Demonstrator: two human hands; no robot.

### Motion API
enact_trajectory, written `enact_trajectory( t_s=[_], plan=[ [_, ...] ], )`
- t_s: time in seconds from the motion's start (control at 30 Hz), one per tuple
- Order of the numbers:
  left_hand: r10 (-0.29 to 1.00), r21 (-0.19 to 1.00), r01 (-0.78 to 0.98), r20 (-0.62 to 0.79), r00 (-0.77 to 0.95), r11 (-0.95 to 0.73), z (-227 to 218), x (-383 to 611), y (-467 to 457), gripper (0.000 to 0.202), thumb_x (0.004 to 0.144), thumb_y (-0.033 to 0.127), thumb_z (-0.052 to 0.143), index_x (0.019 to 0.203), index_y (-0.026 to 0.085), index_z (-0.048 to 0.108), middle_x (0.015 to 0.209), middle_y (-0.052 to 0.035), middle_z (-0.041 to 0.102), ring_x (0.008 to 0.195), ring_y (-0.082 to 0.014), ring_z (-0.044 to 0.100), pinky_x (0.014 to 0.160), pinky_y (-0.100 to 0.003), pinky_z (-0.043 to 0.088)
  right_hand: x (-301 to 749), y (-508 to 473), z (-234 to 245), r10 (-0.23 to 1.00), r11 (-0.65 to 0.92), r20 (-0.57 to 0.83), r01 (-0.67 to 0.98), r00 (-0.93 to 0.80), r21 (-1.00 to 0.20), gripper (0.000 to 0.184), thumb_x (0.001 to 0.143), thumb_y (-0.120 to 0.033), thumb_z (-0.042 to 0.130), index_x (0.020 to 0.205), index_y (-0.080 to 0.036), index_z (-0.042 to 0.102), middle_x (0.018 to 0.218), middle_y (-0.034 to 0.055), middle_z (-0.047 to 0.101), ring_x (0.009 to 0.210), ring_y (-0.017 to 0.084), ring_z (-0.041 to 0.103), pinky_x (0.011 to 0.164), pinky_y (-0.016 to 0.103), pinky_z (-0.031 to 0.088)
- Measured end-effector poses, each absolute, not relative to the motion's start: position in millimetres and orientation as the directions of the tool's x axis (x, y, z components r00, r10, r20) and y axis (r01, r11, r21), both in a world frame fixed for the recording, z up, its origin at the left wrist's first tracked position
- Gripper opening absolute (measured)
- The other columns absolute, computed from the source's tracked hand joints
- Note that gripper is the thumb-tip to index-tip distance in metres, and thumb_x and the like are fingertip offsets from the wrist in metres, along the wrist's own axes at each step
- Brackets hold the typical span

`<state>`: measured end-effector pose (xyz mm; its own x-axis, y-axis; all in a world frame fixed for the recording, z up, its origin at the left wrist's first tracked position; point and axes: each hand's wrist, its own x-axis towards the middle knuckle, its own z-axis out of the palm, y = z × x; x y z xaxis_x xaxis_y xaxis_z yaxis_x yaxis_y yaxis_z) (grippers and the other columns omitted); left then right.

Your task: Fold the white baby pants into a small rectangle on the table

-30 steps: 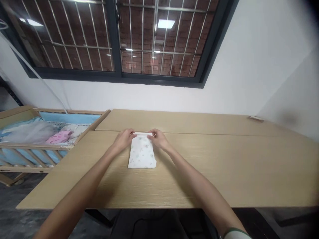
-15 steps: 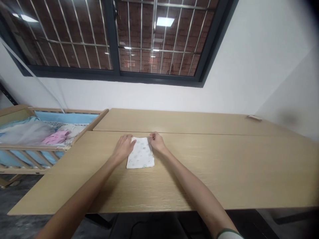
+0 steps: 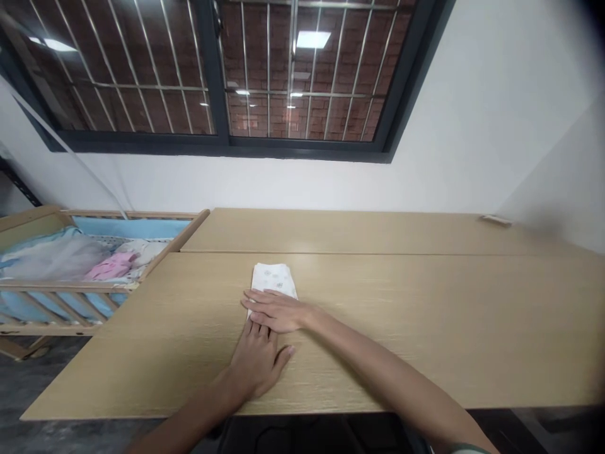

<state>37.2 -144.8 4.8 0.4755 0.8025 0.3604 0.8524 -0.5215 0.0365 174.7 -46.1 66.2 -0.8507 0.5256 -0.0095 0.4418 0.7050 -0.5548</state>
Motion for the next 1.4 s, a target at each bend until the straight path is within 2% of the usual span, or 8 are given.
enact_trajectory(
  t_s=[0.23, 0.43, 0.63, 0.8, 0.93, 1.07, 1.17, 1.4],
  plan=[
    [0.763, 0.024, 0.837, 0.426, 0.486, -0.546, 5, 34, -141, 0.075, 0.100, 0.060, 0.038, 0.152, 0.005, 0.036, 0.157, -0.0245, 0.037, 0.150, -0.0414, 0.024, 0.115, -0.057, 0.036, 193, 14, 50, 0.623, 0.712, 0.028, 0.551, -0.782, -0.436, 0.060, 0.106, -0.053, 0.033, 0.160, -0.027, 0.028, 0.167, 0.0032, 0.019, 0.156, 0.021, 0.014, 0.127, 0.045, 0.007],
    [0.757, 0.028, 0.832, 0.432, 0.490, -0.554, 1, 35, -142, 0.079, 0.101, 0.058, 0.038, 0.158, 0.006, 0.023, 0.162, -0.0255, 0.025, 0.151, -0.0416, 0.019, 0.116, -0.058, 0.034, 205, 43, 41, 0.680, 0.700, 0.095, 0.606, -0.727, -0.377, 0.061, 0.106, -0.052, 0.029, 0.161, -0.027, 0.025, 0.167, 0.0035, 0.020, 0.156, 0.023, 0.014, 0.127, 0.045, 0.005],
    [0.762, 0.134, 0.768, 0.311, 0.568, -0.627, 10, 15, -123, 0.059, 0.103, 0.046, 0.037, 0.149, 0.009, 0.042, 0.155, -0.0226, 0.041, 0.148, -0.0348, 0.033, 0.115, -0.052, 0.039, 211, 31, 35, 0.742, 0.667, 0.223, 0.662, -0.632, -0.343, 0.063, 0.106, -0.049, 0.027, 0.160, -0.017, 0.027, 0.168, 0.0108, 0.019, 0.156, 0.025, 0.011, 0.125, 0.045, 0.009],
    [0.772, 0.325, 0.702, 0.201, 0.604, -0.634, 32, -31, -94, 0.040, 0.098, 0.036, 0.049, 0.134, 0.022, 0.060, 0.149, -0.0095, 0.053, 0.138, -0.0248, 0.049, 0.114, -0.042, 0.042, 220, 16, 43, 0.772, 0.622, 0.426, 0.697, -0.472, -0.356, 0.040, 0.097, -0.025, 0.047, 0.134, -0.014, 0.058, 0.144, 0.0187, 0.051, 0.132, 0.030, 0.045, 0.111, 0.048, 0.034],
    [0.756, 0.358, 0.668, 0.242, 0.609, -0.653, 40, -45, -85, 0.030, 0.095, 0.039, 0.055, 0.115, 0.022, 0.070, 0.135, -0.0098, 0.065, 0.127, -0.0257, 0.058, 0.109, -0.042, 0.046, 229, 2, 61, 0.784, 0.593, 0.240, 0.576, -0.573, -0.563, 0.026, 0.095, -0.029, 0.055, 0.112, -0.015, 0.067, 0.104, 0.0103, 0.068, 0.092, 0.021, 0.062, 0.084, 0.035, 0.050],
    [0.793, 0.463, 0.655, 0.218, 0.569, -0.597, 57, -39, -81, 0.032, 0.098, 0.039, 0.047, 0.110, 0.022, 0.071, 0.115, -0.0103, 0.073, 0.108, -0.0258, 0.066, 0.097, -0.039, 0.050, 248, -16, 81, 0.688, 0.544, 0.000, 0.516, -0.725, -0.661, 0.072, 0.070, -0.055, 0.083, 0.129, -0.019, 0.064, 0.124, 0.0107, 0.066, 0.108, 0.026, 0.063, 0.089, 0.034, 0.051],
    [0.831, 0.597, 0.627, 0.129, 0.541, -0.500, 78, -34, -62, 0.035, 0.097, 0.047, 0.047, 0.101, 0.021, 0.070, 0.098, -0.0084, 0.074, 0.091, -0.0254, 0.067, 0.084, -0.035, 0.051, 258, -23, 87, 0.651, 0.550, -0.077, 0.539, -0.755, -0.639, 0.104, 0.052, -0.054, 0.093, 0.142, -0.020, 0.055, 0.144, 0.0132, 0.055, 0.128, 0.032, 0.054, 0.105, 0.038, 0.045],
    [0.884, 0.836, 0.437, 0.115, 0.452, -0.332, 101, -38, -5, 0.052, 0.086, 0.066, 0.058, 0.096, 0.016, 0.067, 0.093, -0.0076, 0.072, 0.086, -0.0250, 0.066, 0.076, -0.032, 0.052, 246, -13, 75, 0.793, 0.447, 0.086, 0.480, -0.604, -0.755, 0.035, 0.093, -0.036, 0.059, 0.122, -0.017, 0.066, 0.111, 0.0093, 0.072, 0.097, 0.024, 0.066, 0.089, 0.038, 0.052]
  ],
)
